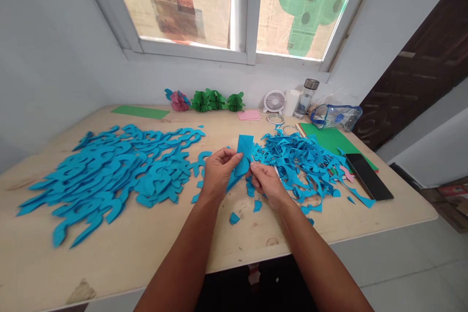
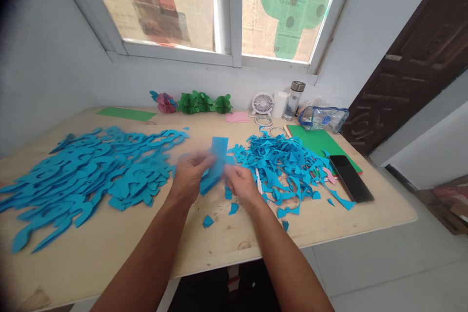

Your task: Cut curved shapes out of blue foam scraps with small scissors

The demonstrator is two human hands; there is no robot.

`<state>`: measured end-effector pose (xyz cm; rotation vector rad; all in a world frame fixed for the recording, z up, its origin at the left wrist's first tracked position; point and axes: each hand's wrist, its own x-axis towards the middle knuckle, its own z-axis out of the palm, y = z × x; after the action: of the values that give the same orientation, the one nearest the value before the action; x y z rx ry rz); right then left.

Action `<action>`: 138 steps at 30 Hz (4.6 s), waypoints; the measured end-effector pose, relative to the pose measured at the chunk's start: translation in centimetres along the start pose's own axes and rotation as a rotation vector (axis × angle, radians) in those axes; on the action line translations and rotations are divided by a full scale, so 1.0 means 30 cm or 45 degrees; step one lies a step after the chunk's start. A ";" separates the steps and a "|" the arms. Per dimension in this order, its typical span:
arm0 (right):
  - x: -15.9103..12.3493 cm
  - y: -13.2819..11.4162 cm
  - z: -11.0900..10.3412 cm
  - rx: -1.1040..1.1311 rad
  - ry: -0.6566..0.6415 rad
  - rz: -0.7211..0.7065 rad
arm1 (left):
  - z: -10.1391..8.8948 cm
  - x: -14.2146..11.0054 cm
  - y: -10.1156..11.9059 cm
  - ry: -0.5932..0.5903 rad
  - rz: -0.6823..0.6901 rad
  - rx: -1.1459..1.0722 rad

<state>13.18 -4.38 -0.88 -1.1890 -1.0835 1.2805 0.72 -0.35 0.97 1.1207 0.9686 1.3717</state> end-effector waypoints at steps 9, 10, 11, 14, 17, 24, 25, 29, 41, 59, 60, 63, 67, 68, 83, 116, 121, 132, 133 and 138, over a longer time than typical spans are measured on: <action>-0.003 -0.004 0.001 0.008 -0.001 0.008 | 0.000 0.000 0.002 0.011 0.022 0.017; -0.003 -0.004 0.001 0.012 -0.002 0.008 | 0.000 0.000 0.001 0.011 0.019 0.016; -0.003 -0.003 0.001 0.014 -0.001 0.008 | 0.000 0.000 0.001 0.010 0.017 0.015; -0.001 0.000 0.000 0.010 0.001 0.009 | 0.000 0.001 0.000 0.007 0.014 0.013; 0.000 0.002 -0.001 0.003 0.004 0.010 | 0.000 0.000 0.002 0.014 0.018 0.021; -0.002 0.000 0.000 -0.011 0.002 0.000 | -0.001 0.001 0.003 -0.003 0.010 0.012; -0.003 0.000 0.000 -0.011 0.002 0.000 | -0.001 0.001 0.002 -0.005 0.014 0.014; -0.002 0.003 -0.002 -0.006 -0.005 0.008 | -0.002 0.001 0.001 -0.011 0.016 0.011; 0.002 0.006 -0.010 -0.010 -0.037 0.019 | -0.006 0.004 0.006 -0.044 -0.031 -0.006; 0.005 0.016 -0.018 -0.066 -0.034 -0.069 | -0.013 0.006 0.007 -0.183 -0.333 -0.279; 0.004 0.015 -0.018 -0.073 -0.021 -0.084 | -0.013 0.005 0.008 -0.195 -0.345 -0.285; 0.004 0.015 -0.018 -0.094 0.005 -0.119 | -0.013 0.002 0.007 -0.229 -0.362 -0.284; 0.005 0.013 -0.016 -0.046 -0.001 -0.123 | -0.013 0.000 0.002 -0.265 -0.354 -0.252; 0.005 0.010 -0.015 -0.019 0.001 -0.110 | -0.013 -0.001 0.002 -0.273 -0.352 -0.245; -0.004 -0.004 -0.012 0.291 -0.086 0.055 | 0.016 -0.027 0.003 -0.329 -0.248 -0.202; -0.007 -0.010 -0.018 0.104 -0.113 0.027 | 0.016 -0.032 0.046 -0.156 -0.093 -0.174; -0.008 -0.013 -0.014 -0.022 -0.058 -0.050 | 0.012 -0.036 0.058 -0.119 -0.065 -0.091; -0.005 0.004 -0.013 0.161 -0.114 -0.025 | 0.014 -0.040 0.050 -0.177 0.003 -0.047; -0.005 0.006 -0.013 0.166 -0.117 -0.035 | 0.015 -0.039 0.047 -0.189 0.013 -0.049; -0.007 0.006 -0.008 0.154 -0.118 -0.056 | 0.021 -0.040 0.035 -0.186 0.046 -0.035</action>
<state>13.41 -4.62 -1.08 -1.0185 -1.0773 1.3585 1.07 -1.67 2.01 1.2056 0.8255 1.3088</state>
